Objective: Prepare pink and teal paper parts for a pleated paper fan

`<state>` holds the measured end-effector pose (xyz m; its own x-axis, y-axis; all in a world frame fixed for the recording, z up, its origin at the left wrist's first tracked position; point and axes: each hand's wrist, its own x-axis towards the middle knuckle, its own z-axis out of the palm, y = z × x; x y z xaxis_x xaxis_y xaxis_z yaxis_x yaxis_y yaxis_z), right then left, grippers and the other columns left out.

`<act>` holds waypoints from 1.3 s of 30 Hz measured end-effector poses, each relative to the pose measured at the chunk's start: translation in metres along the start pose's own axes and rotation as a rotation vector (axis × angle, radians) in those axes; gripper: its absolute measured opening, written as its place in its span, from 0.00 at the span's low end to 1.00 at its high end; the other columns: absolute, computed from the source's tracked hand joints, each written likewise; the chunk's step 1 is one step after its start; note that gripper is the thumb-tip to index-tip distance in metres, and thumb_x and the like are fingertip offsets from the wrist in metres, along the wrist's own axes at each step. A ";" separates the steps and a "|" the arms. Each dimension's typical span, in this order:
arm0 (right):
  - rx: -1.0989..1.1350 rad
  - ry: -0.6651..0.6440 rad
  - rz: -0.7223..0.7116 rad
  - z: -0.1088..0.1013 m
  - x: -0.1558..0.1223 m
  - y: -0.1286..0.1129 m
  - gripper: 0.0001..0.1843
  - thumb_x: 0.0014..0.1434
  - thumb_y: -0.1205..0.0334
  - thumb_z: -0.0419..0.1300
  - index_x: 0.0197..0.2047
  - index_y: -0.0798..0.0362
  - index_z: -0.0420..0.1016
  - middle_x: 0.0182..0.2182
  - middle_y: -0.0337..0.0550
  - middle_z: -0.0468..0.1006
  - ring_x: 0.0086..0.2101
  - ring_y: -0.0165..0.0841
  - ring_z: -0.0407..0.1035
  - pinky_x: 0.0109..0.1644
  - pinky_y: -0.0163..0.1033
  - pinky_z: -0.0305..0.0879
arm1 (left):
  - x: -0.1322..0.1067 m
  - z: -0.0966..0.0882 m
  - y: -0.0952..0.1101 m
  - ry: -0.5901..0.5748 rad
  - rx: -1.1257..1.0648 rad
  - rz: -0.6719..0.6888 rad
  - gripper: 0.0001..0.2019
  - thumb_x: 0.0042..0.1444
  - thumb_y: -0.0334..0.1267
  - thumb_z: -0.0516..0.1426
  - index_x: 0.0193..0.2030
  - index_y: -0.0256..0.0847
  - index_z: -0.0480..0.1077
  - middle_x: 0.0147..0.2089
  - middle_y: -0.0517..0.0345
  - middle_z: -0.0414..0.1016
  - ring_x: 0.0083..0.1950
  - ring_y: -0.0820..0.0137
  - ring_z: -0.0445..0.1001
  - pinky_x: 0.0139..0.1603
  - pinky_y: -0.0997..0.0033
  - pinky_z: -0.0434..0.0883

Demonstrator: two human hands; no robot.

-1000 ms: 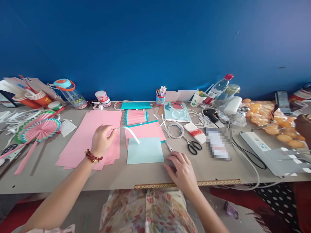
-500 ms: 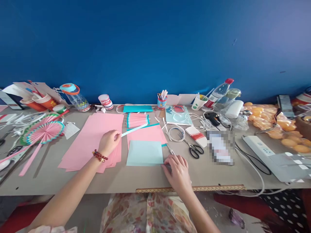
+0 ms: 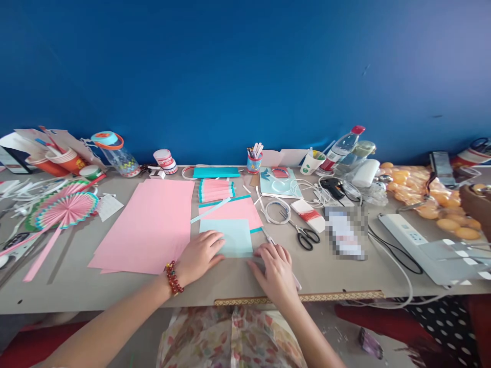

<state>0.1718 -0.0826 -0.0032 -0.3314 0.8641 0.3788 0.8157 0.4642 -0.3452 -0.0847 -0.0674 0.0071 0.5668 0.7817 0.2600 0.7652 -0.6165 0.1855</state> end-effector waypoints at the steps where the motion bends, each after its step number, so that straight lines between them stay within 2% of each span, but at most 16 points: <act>1: 0.016 -0.002 -0.004 0.000 0.000 0.000 0.04 0.64 0.60 0.58 0.40 0.50 0.70 0.39 0.45 0.75 0.42 0.42 0.66 0.52 0.51 0.58 | 0.000 0.003 -0.001 0.014 -0.007 -0.005 0.10 0.65 0.38 0.56 0.51 0.39 0.72 0.54 0.49 0.75 0.57 0.60 0.71 0.56 0.58 0.72; 4: 0.106 0.017 0.009 -0.002 0.000 -0.002 0.06 0.65 0.60 0.57 0.45 0.50 0.68 0.43 0.47 0.75 0.44 0.43 0.67 0.52 0.51 0.61 | 0.000 0.000 -0.005 0.100 -0.041 -0.027 0.08 0.67 0.32 0.53 0.43 0.40 0.74 0.50 0.51 0.76 0.53 0.63 0.73 0.52 0.61 0.73; 7: 0.279 0.089 0.050 -0.006 0.002 -0.010 0.10 0.66 0.60 0.57 0.50 0.51 0.65 0.45 0.49 0.73 0.45 0.42 0.68 0.49 0.49 0.66 | 0.001 -0.012 -0.003 0.280 -0.132 -0.115 0.08 0.66 0.32 0.54 0.43 0.41 0.75 0.45 0.52 0.73 0.47 0.65 0.72 0.47 0.64 0.72; 9: 0.404 0.115 0.050 -0.008 0.003 -0.020 0.13 0.66 0.60 0.57 0.52 0.50 0.64 0.44 0.49 0.73 0.44 0.40 0.69 0.48 0.46 0.69 | 0.002 -0.021 0.006 0.412 -0.287 -0.209 0.08 0.65 0.33 0.55 0.44 0.43 0.76 0.40 0.54 0.71 0.43 0.67 0.72 0.45 0.66 0.71; 12: 0.528 0.103 -0.014 -0.009 0.009 -0.039 0.18 0.65 0.59 0.59 0.56 0.50 0.62 0.46 0.49 0.73 0.46 0.40 0.70 0.49 0.46 0.71 | 0.006 -0.025 0.027 0.525 -0.709 -0.414 0.05 0.65 0.37 0.56 0.42 0.42 0.74 0.38 0.57 0.72 0.40 0.70 0.72 0.42 0.71 0.71; 14: 0.539 0.101 -0.074 -0.009 0.015 -0.049 0.21 0.63 0.58 0.61 0.57 0.50 0.62 0.49 0.51 0.73 0.50 0.41 0.69 0.52 0.47 0.70 | 0.008 -0.022 0.044 0.519 -1.040 -0.580 0.06 0.63 0.41 0.58 0.42 0.41 0.73 0.37 0.58 0.74 0.39 0.70 0.73 0.41 0.72 0.72; 17: 0.461 0.113 -0.160 -0.012 0.025 -0.054 0.17 0.64 0.62 0.60 0.55 0.50 0.65 0.48 0.50 0.74 0.50 0.42 0.69 0.52 0.49 0.70 | 0.010 -0.013 0.062 0.486 -1.440 -0.731 0.12 0.59 0.44 0.62 0.46 0.40 0.73 0.44 0.54 0.78 0.46 0.66 0.76 0.47 0.67 0.74; 22: 0.301 0.111 -0.360 -0.021 0.028 -0.037 0.17 0.65 0.71 0.55 0.55 0.48 0.71 0.51 0.49 0.76 0.50 0.40 0.69 0.52 0.49 0.70 | 0.000 -0.008 0.066 0.383 -1.623 -0.794 0.16 0.56 0.46 0.64 0.47 0.38 0.76 0.49 0.50 0.79 0.52 0.59 0.75 0.54 0.59 0.74; 24: 0.255 0.089 -0.429 -0.021 0.024 -0.027 0.18 0.65 0.71 0.54 0.55 0.47 0.72 0.51 0.48 0.77 0.49 0.39 0.70 0.52 0.48 0.71 | -0.009 -0.012 0.062 0.257 -1.603 -0.805 0.18 0.57 0.47 0.63 0.49 0.38 0.75 0.51 0.49 0.79 0.52 0.59 0.75 0.55 0.59 0.74; 26: 0.232 0.058 -0.453 -0.019 0.019 -0.019 0.18 0.65 0.72 0.53 0.54 0.48 0.74 0.49 0.47 0.78 0.47 0.38 0.71 0.50 0.46 0.71 | -0.021 -0.019 0.062 0.028 -1.568 -0.786 0.17 0.60 0.50 0.60 0.46 0.38 0.75 0.49 0.48 0.79 0.49 0.60 0.77 0.50 0.60 0.76; 28: 0.235 0.011 -0.430 -0.014 0.014 -0.011 0.17 0.65 0.72 0.53 0.52 0.49 0.75 0.46 0.47 0.79 0.45 0.38 0.71 0.48 0.45 0.72 | -0.032 -0.027 0.066 -0.229 -1.474 -0.674 0.18 0.65 0.51 0.53 0.41 0.38 0.75 0.43 0.49 0.80 0.43 0.62 0.78 0.42 0.64 0.78; 29: 0.242 -0.025 -0.417 -0.011 0.012 -0.009 0.16 0.65 0.72 0.53 0.51 0.49 0.76 0.45 0.47 0.80 0.44 0.37 0.72 0.48 0.45 0.72 | -0.037 -0.031 0.068 -0.284 -1.363 -0.580 0.19 0.67 0.50 0.50 0.39 0.38 0.75 0.40 0.50 0.79 0.40 0.64 0.79 0.40 0.66 0.77; 31: 0.250 -0.099 -0.402 -0.007 0.009 -0.004 0.15 0.65 0.71 0.53 0.50 0.49 0.76 0.45 0.47 0.80 0.45 0.38 0.72 0.49 0.46 0.72 | -0.040 -0.035 0.073 -0.214 -0.991 -0.349 0.16 0.69 0.44 0.49 0.42 0.40 0.75 0.44 0.49 0.80 0.45 0.64 0.78 0.47 0.64 0.76; 34: 0.233 -0.178 -0.388 -0.008 0.009 0.001 0.16 0.66 0.69 0.54 0.53 0.48 0.75 0.49 0.48 0.79 0.49 0.40 0.71 0.53 0.49 0.71 | -0.035 -0.029 0.072 -0.106 -0.423 -0.011 0.16 0.68 0.39 0.50 0.59 0.41 0.69 0.63 0.48 0.71 0.65 0.59 0.67 0.68 0.51 0.62; 36: 0.218 -0.182 -0.362 -0.015 0.008 0.006 0.15 0.66 0.64 0.56 0.54 0.48 0.75 0.51 0.49 0.77 0.51 0.41 0.70 0.54 0.51 0.71 | -0.029 -0.018 0.066 -0.124 -0.192 0.084 0.21 0.68 0.42 0.51 0.66 0.39 0.62 0.69 0.47 0.63 0.70 0.58 0.60 0.72 0.49 0.56; 39: 0.183 -0.104 -0.246 -0.028 0.004 0.020 0.14 0.66 0.59 0.57 0.54 0.48 0.74 0.51 0.49 0.77 0.51 0.42 0.70 0.54 0.50 0.70 | -0.026 0.000 0.058 -0.119 -0.024 0.096 0.25 0.68 0.46 0.51 0.67 0.37 0.60 0.70 0.48 0.61 0.71 0.58 0.59 0.71 0.49 0.57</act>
<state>0.2006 -0.0756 0.0154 -0.5623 0.7329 0.3830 0.6099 0.6804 -0.4064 -0.0551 -0.1232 0.0116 0.6703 0.7238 0.1633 0.6992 -0.6899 0.1878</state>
